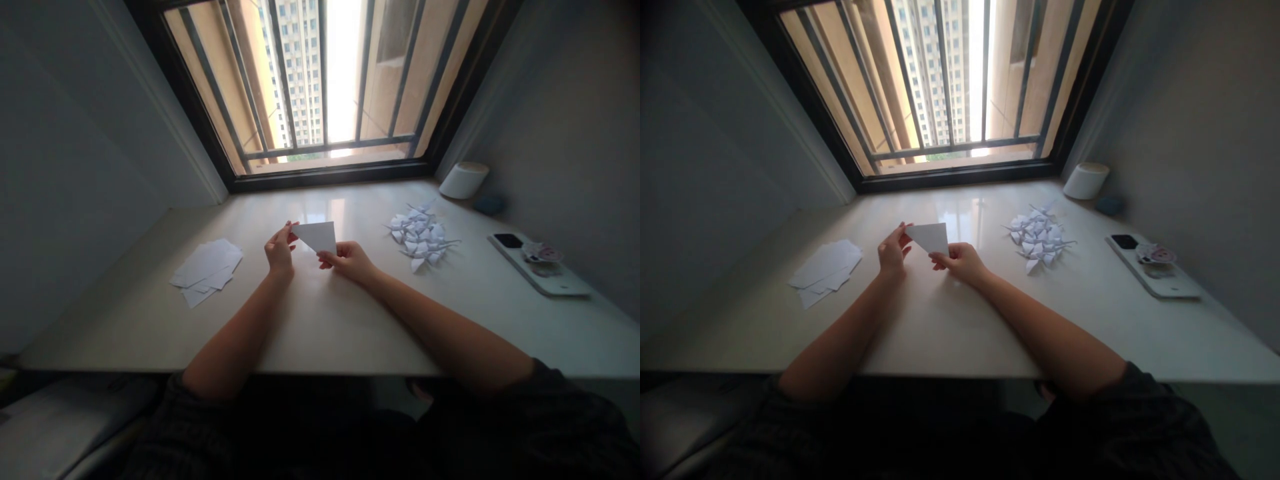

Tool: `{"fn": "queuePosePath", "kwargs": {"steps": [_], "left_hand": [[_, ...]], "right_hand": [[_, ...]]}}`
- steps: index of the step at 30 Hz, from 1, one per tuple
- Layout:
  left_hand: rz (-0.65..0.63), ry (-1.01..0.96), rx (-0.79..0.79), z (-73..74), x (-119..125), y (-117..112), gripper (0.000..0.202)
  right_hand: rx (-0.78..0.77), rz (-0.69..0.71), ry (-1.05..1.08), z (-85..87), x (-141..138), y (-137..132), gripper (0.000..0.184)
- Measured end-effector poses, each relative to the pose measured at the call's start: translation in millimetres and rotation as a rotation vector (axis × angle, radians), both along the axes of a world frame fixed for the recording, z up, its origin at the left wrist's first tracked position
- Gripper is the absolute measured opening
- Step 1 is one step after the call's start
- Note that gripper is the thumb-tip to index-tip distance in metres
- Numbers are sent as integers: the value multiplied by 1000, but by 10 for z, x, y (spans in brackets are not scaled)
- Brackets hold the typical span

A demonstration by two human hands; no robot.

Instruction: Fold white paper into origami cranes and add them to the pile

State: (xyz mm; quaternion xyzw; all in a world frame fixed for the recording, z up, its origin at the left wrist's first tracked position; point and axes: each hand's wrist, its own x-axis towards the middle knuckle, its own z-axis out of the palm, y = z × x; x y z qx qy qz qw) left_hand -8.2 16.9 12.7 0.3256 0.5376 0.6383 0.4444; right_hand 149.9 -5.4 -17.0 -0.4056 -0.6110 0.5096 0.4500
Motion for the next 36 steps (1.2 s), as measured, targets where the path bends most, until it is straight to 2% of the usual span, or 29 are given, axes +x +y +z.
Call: {"fn": "queuePosePath", "kwargs": {"steps": [5, 7, 11, 14, 16, 18, 21, 26, 29, 32, 36], "left_hand": [[59, 53, 51, -18, -5, 14, 40], [32, 62, 49, -23, -23, 22, 45], [-188, 47, 36, -38, -32, 21, 57], [-349, 114, 68, -68, 8, 4, 51], [-398, 166, 93, -90, 42, -9, 45], [-386, 202, 114, -106, 67, -20, 40], [-351, 225, 149, -121, 80, -29, 37], [-454, 235, 139, -149, 93, -41, 41], [-466, 263, 111, -158, 99, -38, 46], [-390, 253, 86, -142, 77, -14, 54], [-310, 205, 100, -97, 24, 21, 51]], "right_hand": [[22, -9, -29, 11, 17, -2, 43], [27, -21, -25, 12, 16, 0, 44], [26, -68, 6, -12, 29, 31, 48], [22, -67, 21, -38, 45, 54, 50], [20, -57, 6, -48, 53, 55, 50], [40, -71, -35, -51, 60, 50, 50], [113, -193, -95, -53, 81, 62, 47], [146, -405, 25, -86, 132, 171, 43], [164, -428, 30, -107, 149, 220, 42], [165, -415, -1, -115, 158, 229, 41], [162, -403, -35, -115, 162, 218, 41]]}}
